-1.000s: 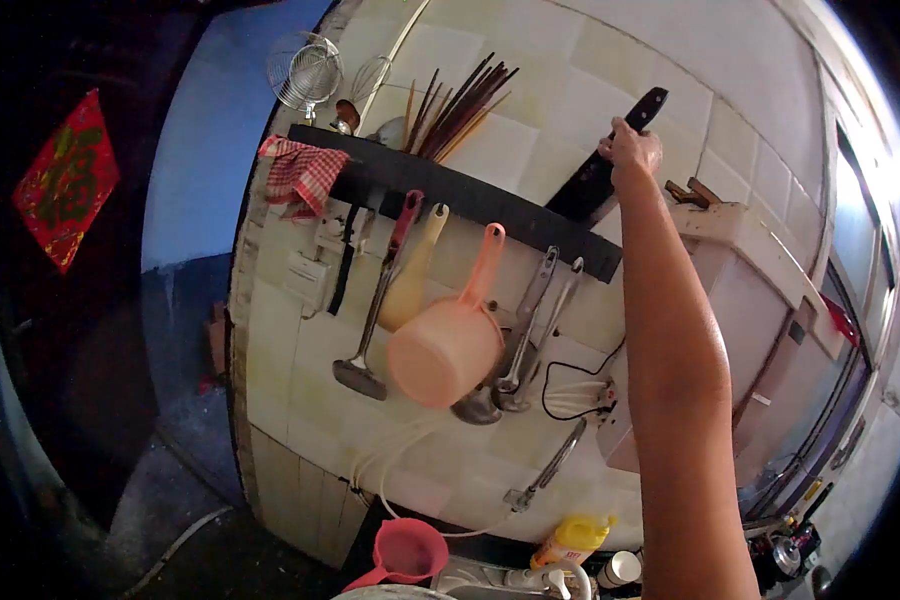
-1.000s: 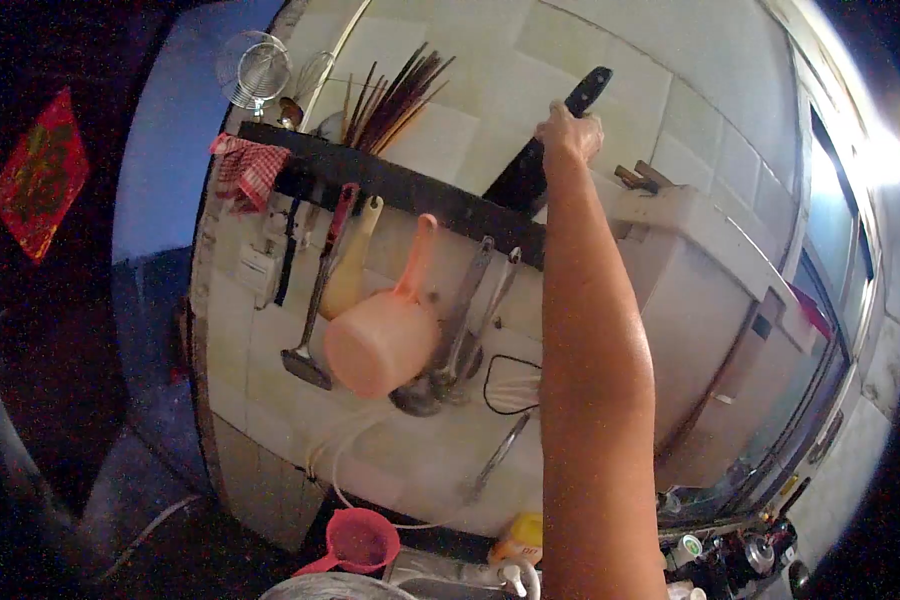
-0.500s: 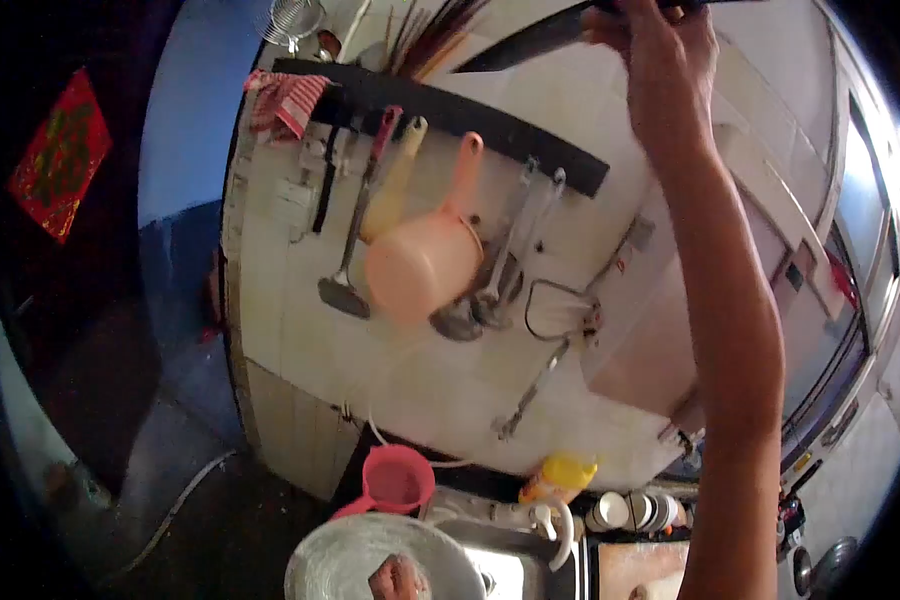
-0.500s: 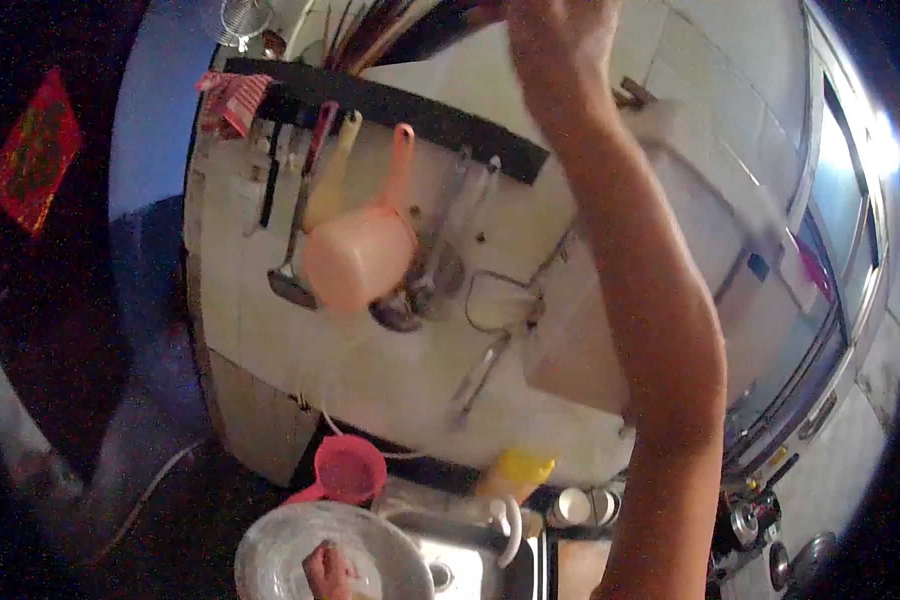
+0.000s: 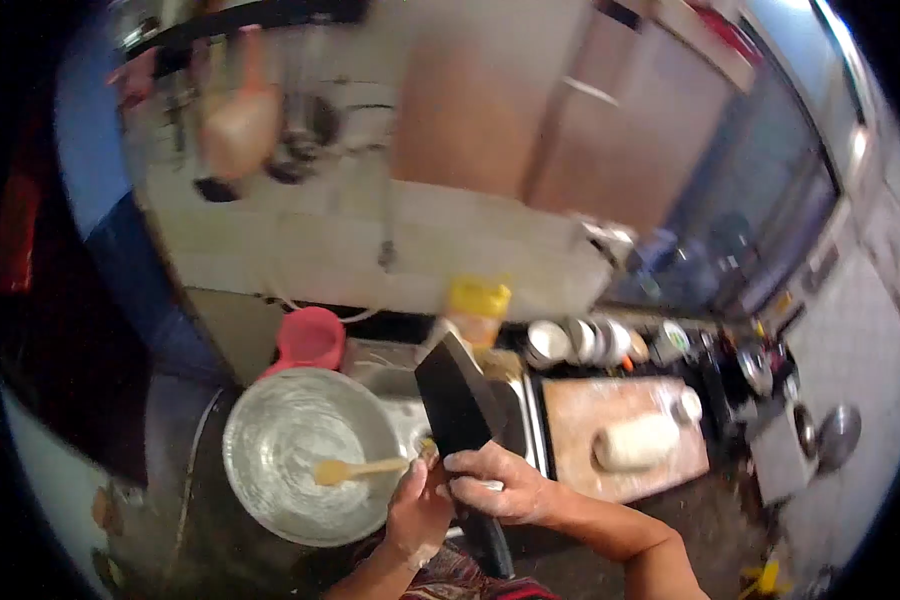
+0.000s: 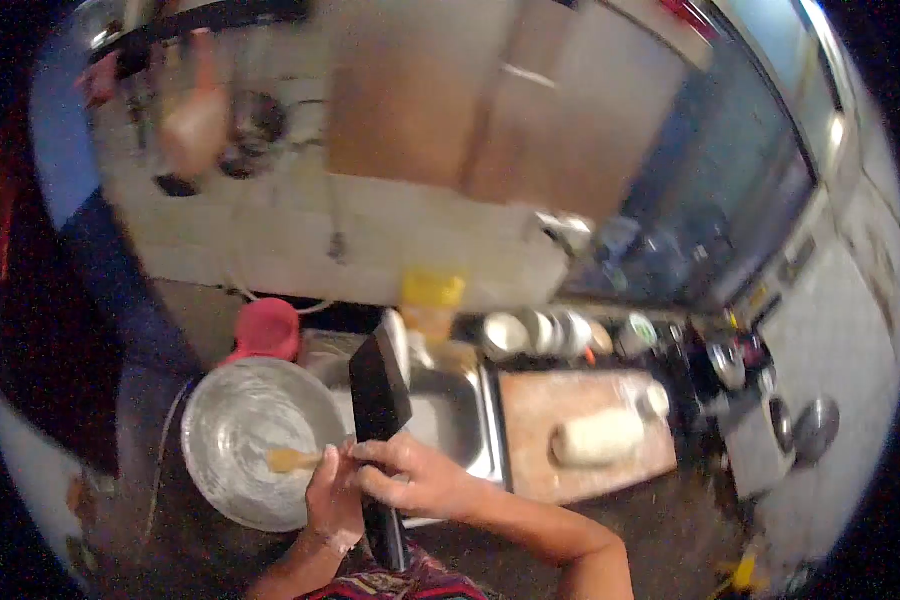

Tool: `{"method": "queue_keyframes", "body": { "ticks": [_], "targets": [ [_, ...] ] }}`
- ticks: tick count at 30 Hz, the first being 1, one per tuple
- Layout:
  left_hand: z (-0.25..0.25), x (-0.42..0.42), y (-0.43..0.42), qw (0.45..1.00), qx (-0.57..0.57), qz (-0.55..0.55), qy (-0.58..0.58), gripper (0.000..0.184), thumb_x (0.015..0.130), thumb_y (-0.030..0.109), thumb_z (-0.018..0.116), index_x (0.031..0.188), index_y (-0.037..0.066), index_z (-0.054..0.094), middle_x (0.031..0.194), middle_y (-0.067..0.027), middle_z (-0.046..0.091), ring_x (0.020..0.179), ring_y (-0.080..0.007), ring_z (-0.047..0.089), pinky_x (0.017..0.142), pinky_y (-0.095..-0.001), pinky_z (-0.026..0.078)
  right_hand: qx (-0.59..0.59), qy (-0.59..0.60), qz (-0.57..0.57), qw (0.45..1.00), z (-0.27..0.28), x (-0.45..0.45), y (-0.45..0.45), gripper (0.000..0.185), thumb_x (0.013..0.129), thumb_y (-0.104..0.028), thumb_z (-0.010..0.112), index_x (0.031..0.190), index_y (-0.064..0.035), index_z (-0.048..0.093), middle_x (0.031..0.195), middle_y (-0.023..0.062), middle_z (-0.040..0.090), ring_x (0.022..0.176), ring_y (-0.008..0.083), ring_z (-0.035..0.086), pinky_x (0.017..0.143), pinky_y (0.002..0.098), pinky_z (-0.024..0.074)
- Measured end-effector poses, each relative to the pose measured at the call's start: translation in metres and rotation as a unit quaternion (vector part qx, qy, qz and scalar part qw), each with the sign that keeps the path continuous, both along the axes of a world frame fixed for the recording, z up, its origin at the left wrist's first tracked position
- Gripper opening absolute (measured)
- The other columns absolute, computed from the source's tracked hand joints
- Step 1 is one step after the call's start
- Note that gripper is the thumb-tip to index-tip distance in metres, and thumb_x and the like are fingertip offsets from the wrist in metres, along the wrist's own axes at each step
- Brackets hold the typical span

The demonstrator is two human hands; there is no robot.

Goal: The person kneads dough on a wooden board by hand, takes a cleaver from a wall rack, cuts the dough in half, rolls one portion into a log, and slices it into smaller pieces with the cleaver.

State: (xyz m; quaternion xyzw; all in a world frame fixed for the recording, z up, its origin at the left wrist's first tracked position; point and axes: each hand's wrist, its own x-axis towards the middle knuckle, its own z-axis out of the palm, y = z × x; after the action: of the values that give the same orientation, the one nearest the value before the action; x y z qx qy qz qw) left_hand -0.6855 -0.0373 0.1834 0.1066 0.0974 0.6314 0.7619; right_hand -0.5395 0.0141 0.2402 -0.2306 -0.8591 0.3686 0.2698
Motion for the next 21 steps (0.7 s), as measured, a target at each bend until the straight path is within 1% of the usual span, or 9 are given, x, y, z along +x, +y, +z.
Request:
{"method": "queue_keyframes", "body": {
  "ticks": [2, 6, 9, 10, 11, 14, 15, 17, 21],
  "targets": [
    [-0.012, 0.042, -0.016, 0.996, -0.028, -0.061, 0.063, 0.023, 0.101, 0.022, 0.05, 0.121, 0.01, 0.052, 0.104, -0.0008, 0.059, 0.096, -0.0128, 0.058, 0.086, -0.0291, 0.046, 0.382, 0.085, -0.002, 0.92, -0.031, 0.052, -0.023, 0.032, 0.076, -0.003, 0.071, 0.107, -0.005, 0.062, 0.117, 0.0197, 0.061, 0.078, 0.0291, 0.063, 0.062, 0.0374, 0.0482],
    [-0.007, 0.142, -0.045, 0.982, -0.083, -0.092, 0.14, 0.02, 0.096, 0.009, 0.056, 0.116, 0.014, 0.052, 0.094, 0.0021, 0.058, 0.082, -0.0081, 0.058, 0.07, -0.0246, 0.049, 0.397, 0.049, -0.127, 0.907, -0.062, 0.153, -0.101, 0.04, 0.075, -0.006, 0.071, 0.114, -0.0092, 0.063, 0.121, 0.0194, 0.059, 0.07, 0.023, 0.06, 0.057, 0.0344, 0.0449],
    [0.022, 0.212, -0.061, 0.973, -0.057, -0.099, 0.198, 0.013, 0.096, 0.01, 0.06, 0.104, 0.015, 0.051, 0.091, 0.0043, 0.054, 0.081, -0.0065, 0.055, 0.068, -0.0252, 0.048, 0.372, -0.015, -0.229, 0.9, -0.065, 0.212, -0.148, 0.049, 0.077, -0.006, 0.066, 0.125, -0.0124, 0.06, 0.129, 0.0189, 0.055, 0.074, 0.0272, 0.059, 0.064, 0.0371, 0.0468],
    [-0.004, 0.23, -0.064, 0.969, -0.028, -0.084, 0.229, 0.01, 0.098, 0.012, 0.059, 0.101, 0.014, 0.05, 0.089, 0.0045, 0.051, 0.081, -0.0056, 0.053, 0.068, -0.0257, 0.048, 0.366, -0.002, -0.256, 0.895, -0.072, 0.229, -0.159, 0.049, 0.081, -0.006, 0.062, 0.129, -0.0126, 0.058, 0.132, 0.0198, 0.053, 0.076, 0.0309, 0.059, 0.069, 0.0405, 0.0476],
    [-0.021, 0.243, -0.064, 0.956, 0.011, -0.061, 0.286, 0.01, 0.098, 0.013, 0.059, 0.101, 0.014, 0.049, 0.089, 0.0043, 0.05, 0.081, -0.0051, 0.052, 0.069, -0.0245, 0.047, 0.334, -0.016, -0.273, 0.902, -0.08, 0.246, -0.171, 0.042, 0.088, -0.01, 0.061, 0.129, -0.0137, 0.059, 0.128, 0.0211, 0.056, 0.084, 0.0362, 0.061, 0.074, 0.0425, 0.0491],
    [-0.028, 0.271, -0.064, 0.889, 0.119, 0.015, 0.442, 0.009, 0.1, 0.013, 0.055, 0.102, 0.012, 0.047, 0.084, 0.0033, 0.047, 0.074, -0.0054, 0.051, 0.062, -0.0229, 0.047, 0.187, -0.035, -0.34, 0.921, -0.078, 0.283, -0.205, 0.033, 0.093, -0.016, 0.059, 0.127, -0.0131, 0.059, 0.116, 0.0218, 0.06, 0.089, 0.037, 0.063, 0.076, 0.0422, 0.0502],
    [-0.013, 0.275, -0.062, 0.914, 0.092, -0.084, 0.386, 0.009, 0.101, 0.012, 0.053, 0.102, 0.01, 0.044, 0.083, 0.0027, 0.046, 0.065, -0.0066, 0.049, 0.051, -0.0235, 0.047, 0.141, -0.062, -0.373, 0.915, -0.098, 0.302, -0.212, 0.031, 0.095, -0.02, 0.058, 0.125, -0.0124, 0.058, 0.109, 0.0217, 0.062, 0.09, 0.0368, 0.064, 0.077, 0.0431, 0.051],
    [-0.014, 0.288, -0.044, 0.892, 0.124, -0.085, 0.426, 0.01, 0.101, 0.011, 0.053, 0.103, 0.008, 0.044, 0.082, 0.0008, 0.048, 0.058, -0.0081, 0.049, 0.045, -0.0253, 0.046, 0.077, -0.109, -0.427, 0.894, -0.132, 0.336, -0.218, 0.03, 0.098, -0.028, 0.057, 0.122, -0.0109, 0.057, 0.095, 0.0216, 0.066, 0.092, 0.0366, 0.065, 0.079, 0.0448, 0.0527],
    [-0.035, 0.32, -0.015, 0.862, 0.181, -0.149, 0.449, 0.023, 0.101, 0.019, 0.054, 0.116, 0.004, 0.046, 0.081, -0.0027, 0.054, 0.051, -0.0095, 0.05, 0.044, -0.0256, 0.045, -0.009, -0.162, -0.522, 0.838, -0.187, 0.388, -0.216, 0.017, 0.096, -0.021, 0.062, 0.103, -0.0057, 0.065, 0.074, 0.0212, 0.065, 0.069, 0.0382, 0.065, 0.062, 0.0429, 0.0541]
  ]
}}
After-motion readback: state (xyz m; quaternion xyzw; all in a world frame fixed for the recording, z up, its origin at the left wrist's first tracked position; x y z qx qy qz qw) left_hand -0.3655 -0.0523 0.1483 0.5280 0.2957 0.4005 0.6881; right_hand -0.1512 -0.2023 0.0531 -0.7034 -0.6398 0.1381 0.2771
